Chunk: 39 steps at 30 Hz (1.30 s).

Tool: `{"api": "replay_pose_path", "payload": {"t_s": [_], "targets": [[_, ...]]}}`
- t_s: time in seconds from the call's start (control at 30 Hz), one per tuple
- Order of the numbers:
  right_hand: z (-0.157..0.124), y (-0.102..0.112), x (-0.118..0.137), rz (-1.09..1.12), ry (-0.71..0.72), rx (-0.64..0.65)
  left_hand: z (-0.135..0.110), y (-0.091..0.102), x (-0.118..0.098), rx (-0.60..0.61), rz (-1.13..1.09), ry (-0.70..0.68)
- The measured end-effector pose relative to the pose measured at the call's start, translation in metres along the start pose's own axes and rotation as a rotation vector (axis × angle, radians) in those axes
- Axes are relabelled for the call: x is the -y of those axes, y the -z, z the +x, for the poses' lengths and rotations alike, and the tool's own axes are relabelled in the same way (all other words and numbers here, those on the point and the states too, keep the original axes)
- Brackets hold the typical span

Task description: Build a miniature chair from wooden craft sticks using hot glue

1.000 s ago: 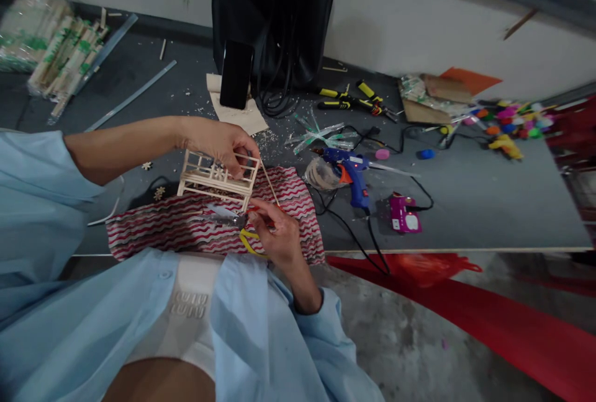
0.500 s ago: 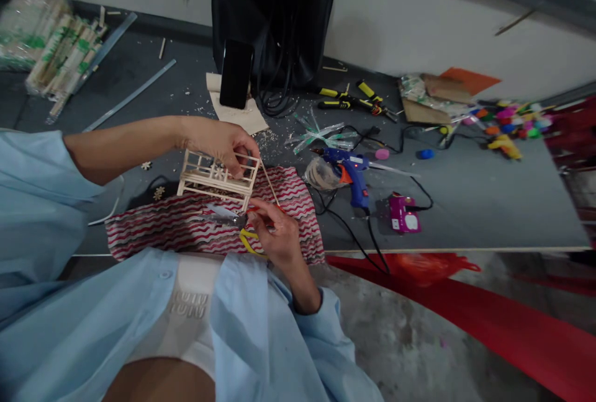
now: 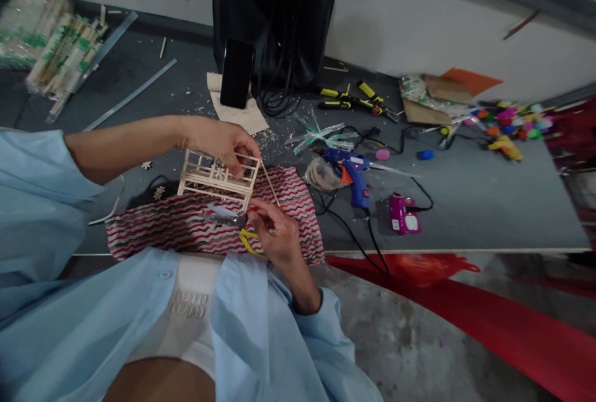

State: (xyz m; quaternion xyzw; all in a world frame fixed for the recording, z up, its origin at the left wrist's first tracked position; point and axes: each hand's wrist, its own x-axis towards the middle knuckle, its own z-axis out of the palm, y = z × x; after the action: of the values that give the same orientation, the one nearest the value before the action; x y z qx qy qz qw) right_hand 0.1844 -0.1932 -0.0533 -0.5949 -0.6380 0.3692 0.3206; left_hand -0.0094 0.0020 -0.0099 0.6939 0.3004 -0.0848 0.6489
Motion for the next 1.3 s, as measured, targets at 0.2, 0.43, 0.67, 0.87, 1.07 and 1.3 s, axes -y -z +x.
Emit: {"api": "replay_pose_path", "payload": {"t_s": [0.2,0.43,0.67,0.87,1.07,1.3], "targets": [[0.0001,-0.0001,-0.0009,-0.008,-0.014,0.009,0.002,0.0013,0.0029,0.014,-0.02,-0.036],[-0.0001,0.0003,-0.0017,-0.012,-0.004,0.014,0.0014,0.0015,0.0021,0.012,-0.009,-0.036],[0.0007,-0.0004,-0.0033,-0.008,0.006,0.004,-0.0001,0.0008,0.0007,0.014,-0.009,-0.047],[0.0008,-0.0012,-0.0029,0.016,0.009,-0.002,-0.0017,-0.0011,-0.0023,-0.001,-0.025,0.011],[0.0004,-0.0012,-0.0026,0.004,0.002,0.005,-0.0024,-0.001,-0.0033,0.003,0.005,0.024],[0.0,-0.001,-0.0025,0.012,0.008,-0.003,-0.0016,-0.0029,-0.0048,-0.032,-0.039,-0.001]]}}
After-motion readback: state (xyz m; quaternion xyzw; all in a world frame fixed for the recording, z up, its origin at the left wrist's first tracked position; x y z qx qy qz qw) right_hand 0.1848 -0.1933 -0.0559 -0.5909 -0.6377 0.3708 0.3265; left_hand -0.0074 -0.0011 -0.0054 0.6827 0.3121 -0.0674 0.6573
